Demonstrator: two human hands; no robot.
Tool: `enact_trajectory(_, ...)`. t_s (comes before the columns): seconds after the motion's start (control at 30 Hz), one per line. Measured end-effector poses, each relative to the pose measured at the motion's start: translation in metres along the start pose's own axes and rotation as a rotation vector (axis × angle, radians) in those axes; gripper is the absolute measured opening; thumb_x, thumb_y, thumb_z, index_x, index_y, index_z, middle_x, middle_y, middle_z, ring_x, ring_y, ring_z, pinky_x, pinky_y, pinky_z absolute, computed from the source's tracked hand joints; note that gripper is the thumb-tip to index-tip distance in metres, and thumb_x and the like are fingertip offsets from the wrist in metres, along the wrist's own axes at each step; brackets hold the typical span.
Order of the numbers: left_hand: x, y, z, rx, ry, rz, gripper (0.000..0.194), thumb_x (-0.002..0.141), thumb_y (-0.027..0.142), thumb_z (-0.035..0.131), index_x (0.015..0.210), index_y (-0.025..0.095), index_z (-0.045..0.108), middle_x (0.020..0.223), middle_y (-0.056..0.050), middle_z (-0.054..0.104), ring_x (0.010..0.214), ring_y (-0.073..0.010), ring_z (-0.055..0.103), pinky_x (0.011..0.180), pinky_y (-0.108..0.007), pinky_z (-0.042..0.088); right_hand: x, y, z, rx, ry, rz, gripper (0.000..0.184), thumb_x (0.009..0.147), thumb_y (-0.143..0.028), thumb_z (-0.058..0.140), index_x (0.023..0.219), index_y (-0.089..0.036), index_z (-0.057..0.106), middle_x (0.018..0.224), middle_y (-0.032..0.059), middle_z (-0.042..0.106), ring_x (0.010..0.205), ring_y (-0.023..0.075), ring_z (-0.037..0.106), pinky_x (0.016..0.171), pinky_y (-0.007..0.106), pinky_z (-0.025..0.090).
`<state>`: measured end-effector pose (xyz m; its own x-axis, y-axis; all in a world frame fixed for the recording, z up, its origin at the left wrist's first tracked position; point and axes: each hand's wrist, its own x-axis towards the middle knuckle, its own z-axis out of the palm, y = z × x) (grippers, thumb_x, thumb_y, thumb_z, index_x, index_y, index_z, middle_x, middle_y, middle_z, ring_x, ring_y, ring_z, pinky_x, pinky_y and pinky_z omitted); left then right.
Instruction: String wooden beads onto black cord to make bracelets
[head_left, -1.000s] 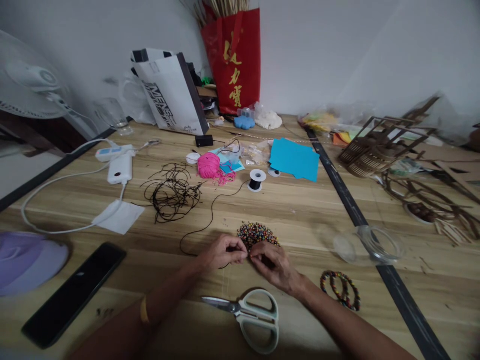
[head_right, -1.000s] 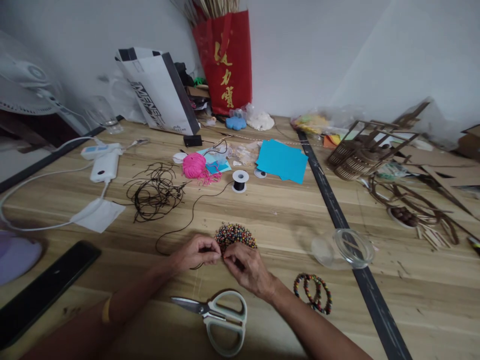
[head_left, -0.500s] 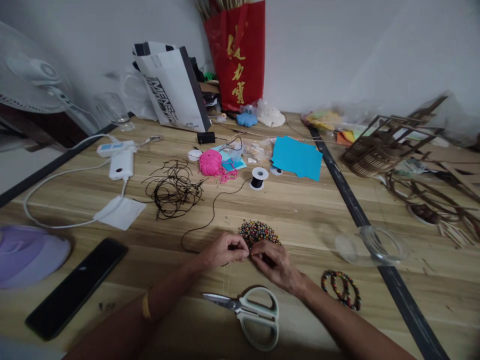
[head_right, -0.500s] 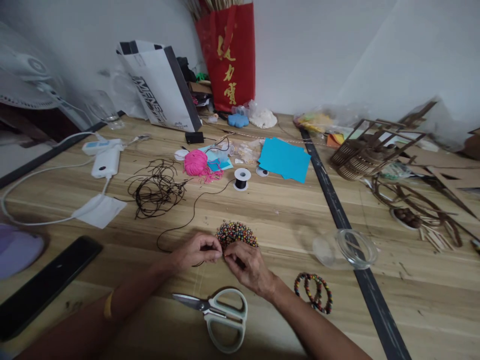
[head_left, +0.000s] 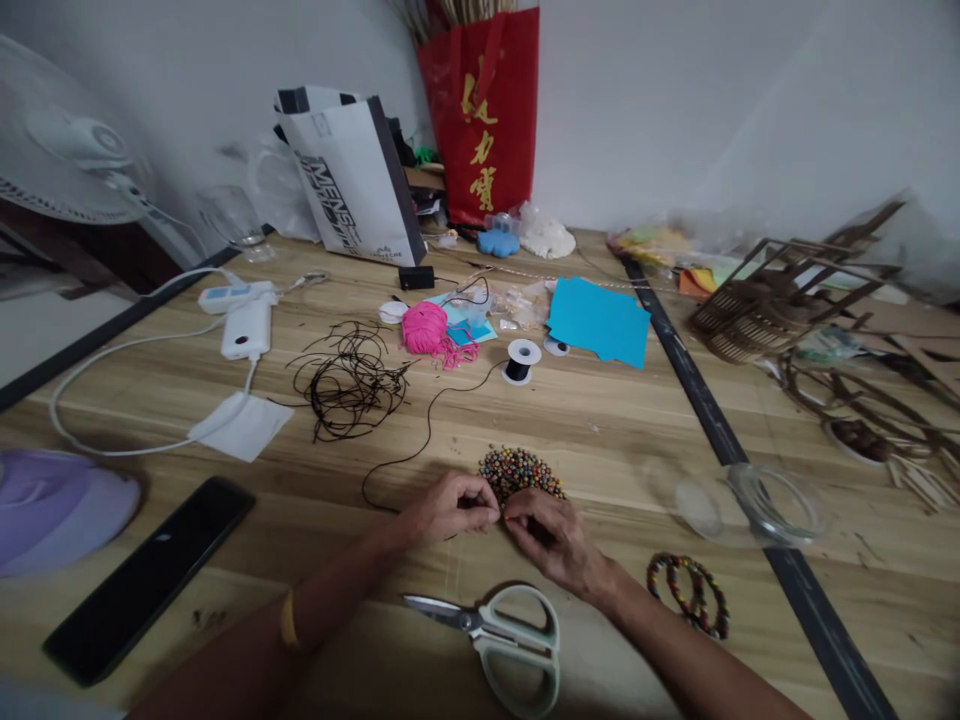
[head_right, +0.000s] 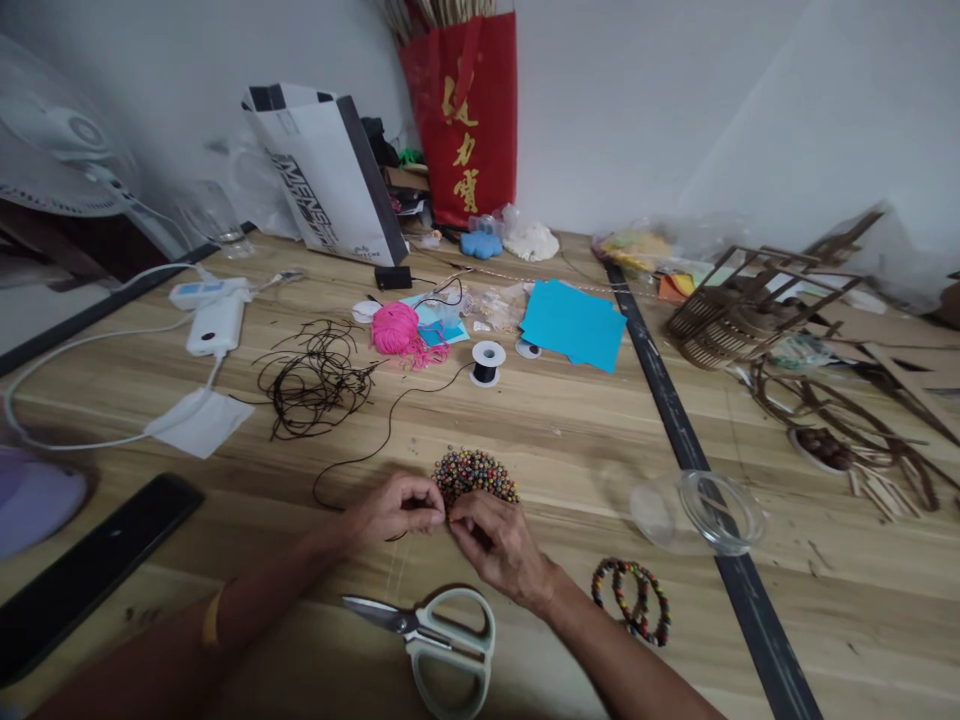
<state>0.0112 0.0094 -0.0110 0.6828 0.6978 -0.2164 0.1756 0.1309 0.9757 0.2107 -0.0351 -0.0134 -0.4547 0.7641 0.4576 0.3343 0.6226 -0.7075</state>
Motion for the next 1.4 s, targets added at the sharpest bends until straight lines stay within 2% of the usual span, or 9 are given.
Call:
enact_trajectory(0.83,-0.0008,0.0019,0.0001,0.038,0.0,0.038,0.016,0.077,0.028,0.063,0.074,0.012,0.061,0.063,0.001,0.06,0.057,-0.0089,0.054,0.057,-0.018,0.041,-0.0004,0.0025,0.0015,0.002,-0.01,-0.014,0.009,0.091,-0.012,0.051,0.093,-0.017,0.058,0.084,0.0075,0.064,0.077,0.0155,0.061,0.066,0.025,0.05)
enact_trajectory(1.4,-0.0013,0.0032,0.0,-0.001,-0.009,0.002,0.023,0.077,0.034,0.063,0.076,0.012,0.062,0.065,-0.001,0.061,0.06,-0.0102,0.055,0.057,-0.019,0.043,-0.0024,0.004,0.0012,0.021,-0.019,0.011,0.01,0.092,-0.014,0.052,0.097,-0.018,0.059,0.085,0.0077,0.066,0.077,0.015,0.062,0.065,0.025,0.051)
